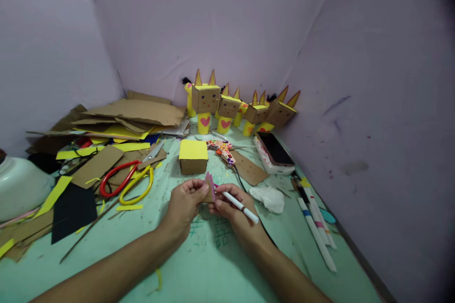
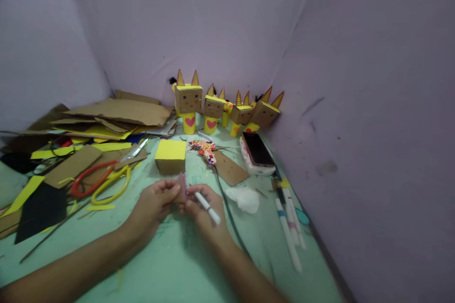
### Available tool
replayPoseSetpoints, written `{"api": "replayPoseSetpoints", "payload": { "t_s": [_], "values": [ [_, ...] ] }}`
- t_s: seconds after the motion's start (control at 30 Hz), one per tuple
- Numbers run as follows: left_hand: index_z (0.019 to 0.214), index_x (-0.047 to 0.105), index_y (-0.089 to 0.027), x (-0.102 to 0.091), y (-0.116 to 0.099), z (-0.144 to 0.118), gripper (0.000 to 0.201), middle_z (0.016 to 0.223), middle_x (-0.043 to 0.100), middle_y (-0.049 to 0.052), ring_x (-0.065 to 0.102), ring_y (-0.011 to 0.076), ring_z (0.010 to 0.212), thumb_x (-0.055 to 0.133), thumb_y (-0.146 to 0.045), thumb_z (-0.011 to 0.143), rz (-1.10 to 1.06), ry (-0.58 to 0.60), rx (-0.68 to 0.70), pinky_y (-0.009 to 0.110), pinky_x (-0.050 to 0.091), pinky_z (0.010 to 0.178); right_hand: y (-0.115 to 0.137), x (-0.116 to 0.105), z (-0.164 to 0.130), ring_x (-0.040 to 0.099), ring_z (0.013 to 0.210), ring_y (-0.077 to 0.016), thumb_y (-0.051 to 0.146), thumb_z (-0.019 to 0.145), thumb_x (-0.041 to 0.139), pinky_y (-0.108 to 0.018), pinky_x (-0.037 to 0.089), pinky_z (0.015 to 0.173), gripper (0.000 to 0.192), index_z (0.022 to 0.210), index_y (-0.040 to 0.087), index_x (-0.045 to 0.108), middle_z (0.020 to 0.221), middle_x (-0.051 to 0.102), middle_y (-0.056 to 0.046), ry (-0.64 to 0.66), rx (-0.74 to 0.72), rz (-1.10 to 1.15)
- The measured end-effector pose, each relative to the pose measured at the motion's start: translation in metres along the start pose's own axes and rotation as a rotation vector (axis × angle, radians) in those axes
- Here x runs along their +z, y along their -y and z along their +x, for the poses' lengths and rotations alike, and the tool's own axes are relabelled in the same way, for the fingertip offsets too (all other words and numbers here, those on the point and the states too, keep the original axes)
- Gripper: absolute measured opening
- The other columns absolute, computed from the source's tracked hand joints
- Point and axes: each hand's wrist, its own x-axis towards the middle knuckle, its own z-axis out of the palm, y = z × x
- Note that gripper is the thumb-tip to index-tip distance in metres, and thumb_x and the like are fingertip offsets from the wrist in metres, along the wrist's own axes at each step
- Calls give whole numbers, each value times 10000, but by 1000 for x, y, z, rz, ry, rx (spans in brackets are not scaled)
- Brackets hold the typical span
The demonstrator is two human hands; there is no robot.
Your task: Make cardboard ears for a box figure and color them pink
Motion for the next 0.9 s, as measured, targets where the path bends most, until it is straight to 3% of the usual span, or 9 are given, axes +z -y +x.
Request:
{"api": "replayPoseSetpoints", "payload": {
  "t_s": [0.1,0.33,0.53,0.63,0.73,0.9],
  "values": [
    [730,578,-141,-1,3,1,361,585,615,-11,536,109,472,773,-357,517,16,-12,26,217,405,460,3,2,-1,633,586,-149,261,586,776,-314,517,662,280,809,171,634,672,652,5,19,11,3],
    [717,569,-151,1,3,-3,351,603,598,-29,512,83,499,778,-373,544,57,26,34,179,361,460,-1,-1,2,622,543,-134,293,581,804,-276,533,576,302,761,170,596,612,640,18,-39,26,-29],
    [706,617,-129,-4,-8,-1,340,370,330,-113,174,14,309,742,-423,589,105,122,-49,171,76,339,-2,-6,7,644,529,-131,249,561,809,-254,549,545,323,775,179,577,608,666,22,-110,47,72],
    [728,650,-110,-5,-8,0,351,466,531,-36,377,41,355,776,-383,547,120,168,-69,163,237,362,1,-5,6,638,510,-128,248,521,826,-246,549,522,355,761,176,574,583,659,28,-150,67,92],
    [736,668,-100,-5,-6,1,359,649,669,65,587,143,549,785,-365,525,124,204,-72,229,427,524,1,-5,7,633,502,-125,256,510,833,-251,548,522,363,758,172,581,575,650,34,-145,62,67],
    [761,690,-104,-7,-4,2,337,706,702,84,619,174,620,774,-348,543,156,206,-43,269,455,619,-1,-7,7,638,526,-132,262,524,826,-267,544,557,338,767,172,609,598,661,25,-111,39,27]
  ]
}}
